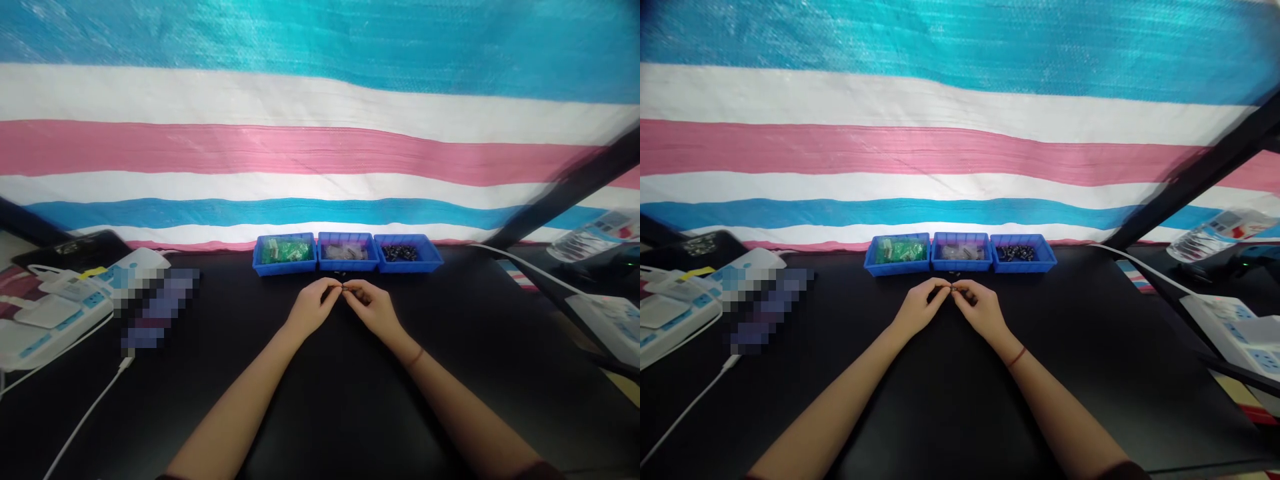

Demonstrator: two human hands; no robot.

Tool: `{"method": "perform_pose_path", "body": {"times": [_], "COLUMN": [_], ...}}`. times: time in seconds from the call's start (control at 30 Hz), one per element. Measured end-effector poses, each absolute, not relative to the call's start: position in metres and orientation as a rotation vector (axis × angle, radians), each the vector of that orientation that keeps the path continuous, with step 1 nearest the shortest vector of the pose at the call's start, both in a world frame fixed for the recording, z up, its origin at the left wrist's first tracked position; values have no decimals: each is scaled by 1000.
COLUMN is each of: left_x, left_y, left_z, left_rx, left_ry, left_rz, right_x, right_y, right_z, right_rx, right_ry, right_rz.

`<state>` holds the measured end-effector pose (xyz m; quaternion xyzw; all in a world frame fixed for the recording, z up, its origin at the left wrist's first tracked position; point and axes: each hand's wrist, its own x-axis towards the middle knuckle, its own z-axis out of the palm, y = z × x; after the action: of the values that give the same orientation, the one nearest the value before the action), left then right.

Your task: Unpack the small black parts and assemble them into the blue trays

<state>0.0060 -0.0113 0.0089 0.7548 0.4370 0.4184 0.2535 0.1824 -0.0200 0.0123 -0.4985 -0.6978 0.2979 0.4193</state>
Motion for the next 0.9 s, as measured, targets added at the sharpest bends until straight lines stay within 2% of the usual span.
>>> {"method": "perform_pose_path", "body": {"times": [0.27, 0.7, 0.9], "left_x": [7, 7, 7], "left_y": [-11, -13, -11], "left_z": [7, 7, 5], "left_rx": [2025, 2006, 2032], "left_ry": [1164, 1192, 1209], "left_rz": [1206, 1222, 1148], "right_x": [181, 180, 179], "right_y": [-20, -20, -20], "right_z": [10, 9, 3], "right_rx": [-1182, -1188, -1154], "right_ry": [-1584, -1663, -1588], "right_rz": [905, 806, 903]}}
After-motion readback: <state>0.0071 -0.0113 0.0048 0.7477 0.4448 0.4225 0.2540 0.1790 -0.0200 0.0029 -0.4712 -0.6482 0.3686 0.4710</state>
